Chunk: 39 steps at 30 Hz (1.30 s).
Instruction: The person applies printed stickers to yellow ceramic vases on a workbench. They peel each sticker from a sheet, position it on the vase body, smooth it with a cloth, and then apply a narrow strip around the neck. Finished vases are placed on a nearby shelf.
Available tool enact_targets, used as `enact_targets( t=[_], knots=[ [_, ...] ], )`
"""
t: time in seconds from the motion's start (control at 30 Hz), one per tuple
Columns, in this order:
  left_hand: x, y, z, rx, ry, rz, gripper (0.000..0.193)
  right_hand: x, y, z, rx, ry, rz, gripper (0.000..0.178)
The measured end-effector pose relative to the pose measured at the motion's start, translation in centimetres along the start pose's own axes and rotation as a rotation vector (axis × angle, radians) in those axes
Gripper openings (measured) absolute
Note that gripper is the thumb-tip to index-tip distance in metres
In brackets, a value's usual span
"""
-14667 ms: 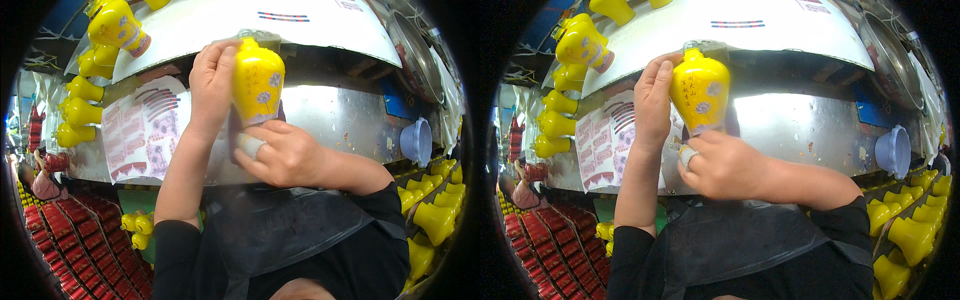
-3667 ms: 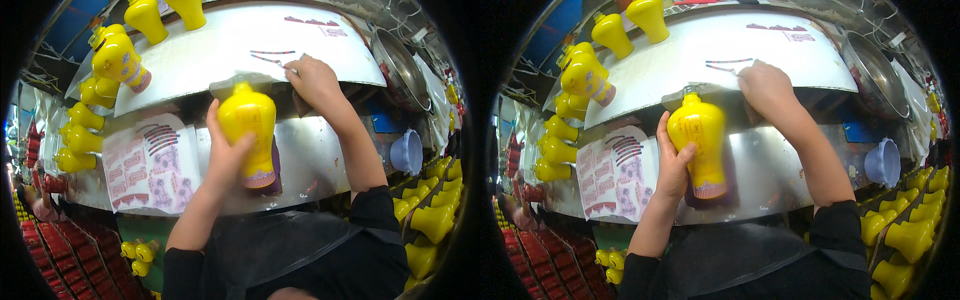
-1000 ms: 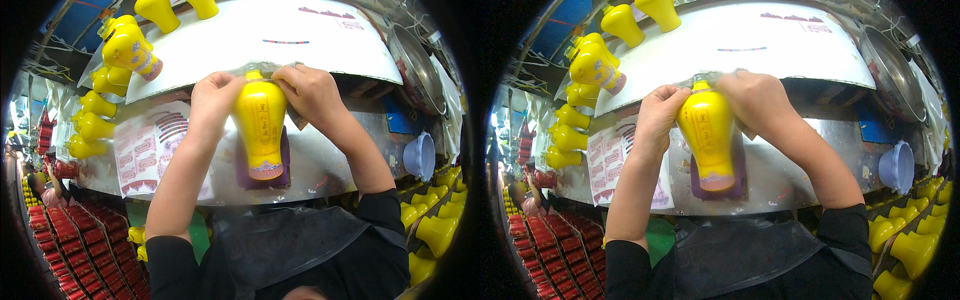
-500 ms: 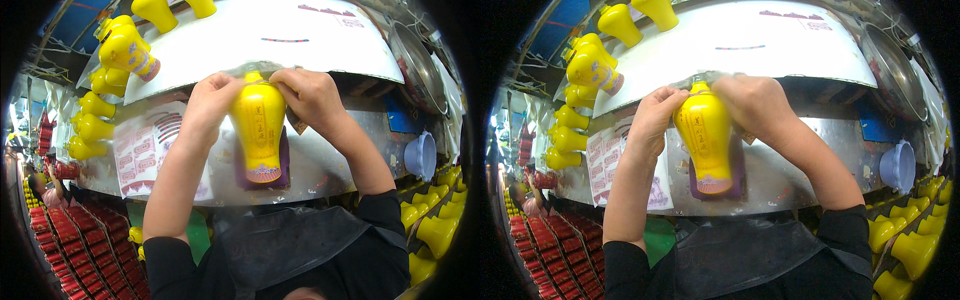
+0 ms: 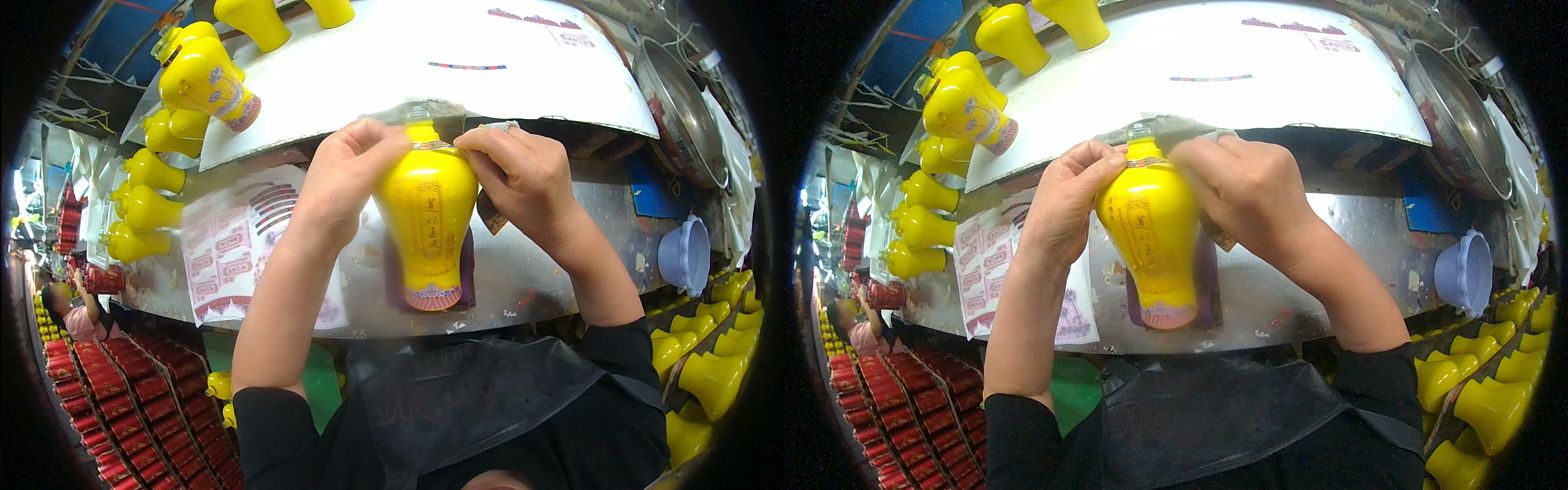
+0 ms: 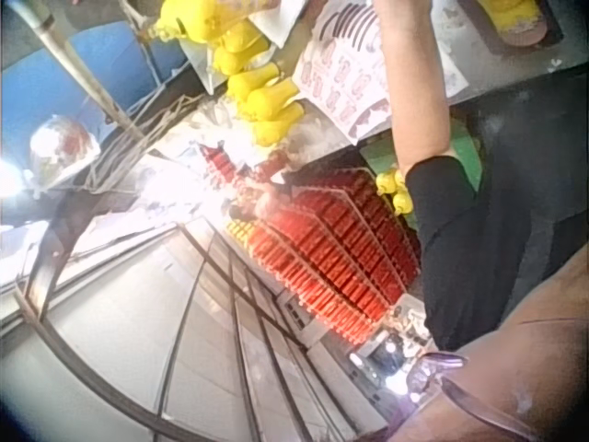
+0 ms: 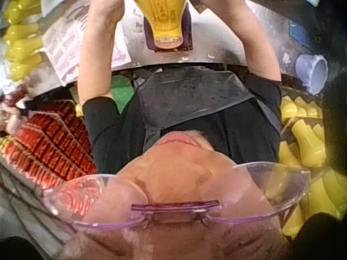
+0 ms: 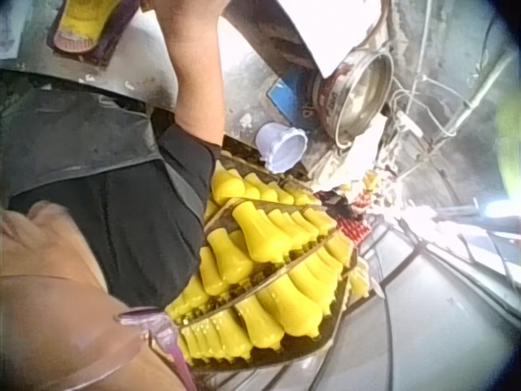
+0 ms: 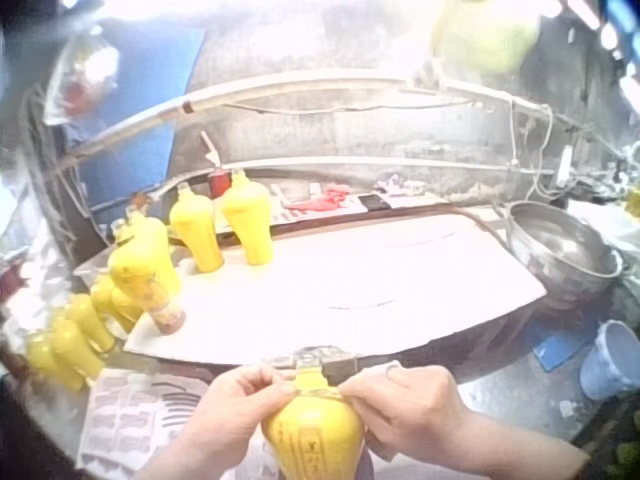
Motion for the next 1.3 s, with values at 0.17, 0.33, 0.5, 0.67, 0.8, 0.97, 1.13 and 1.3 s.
enact_targets(
  t=[0.17,0.33,0.5,0.67,0.8,0.97,1.13,1.3],
  knots=[
    [0.3,0.1,-0.4,-0.038,0.029,-0.001,0.011,-0.7,0.1,-1.1,0.003,0.072,-0.031,0.020],
    [0.8,1.2,-0.9,-0.027,0.015,0.058,0.011,-1.6,0.3,-2.1,-0.006,0.164,-0.049,0.021],
    [0.9,2.1,-0.7,-0.033,0.055,0.102,0.012,-1.9,0.0,-2.5,0.067,0.219,-0.131,0.023],
    [0.8,2.7,-0.4,-0.025,0.093,0.120,0.012,-1.8,-0.1,-2.6,0.103,0.253,-0.178,0.027],
    [0.7,3.0,-0.3,-0.026,0.126,0.137,0.010,-1.9,0.0,-2.6,0.118,0.248,-0.203,0.029],
    [0.7,3.1,-0.3,-0.039,0.117,0.162,0.009,-2.0,0.1,-2.6,0.084,0.268,-0.202,0.031],
    [0.8,3.2,-0.2,-0.057,0.121,0.152,0.008,-1.7,0.2,-2.4,0.032,0.290,-0.195,0.029],
    [0.8,3.3,-0.3,-0.034,0.079,0.162,0.009,-1.5,0.2,-2.2,0.042,0.279,-0.187,0.028]
  ],
)
Point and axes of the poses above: each hand's wrist, its own y-axis away from the middle knuckle, its own z-axis out of the palm, x = y × z, the point moved 4 cm from there along -y, towards the middle knuckle, and after that the axes turned 5 degrees about y, right-handed, at the moved point
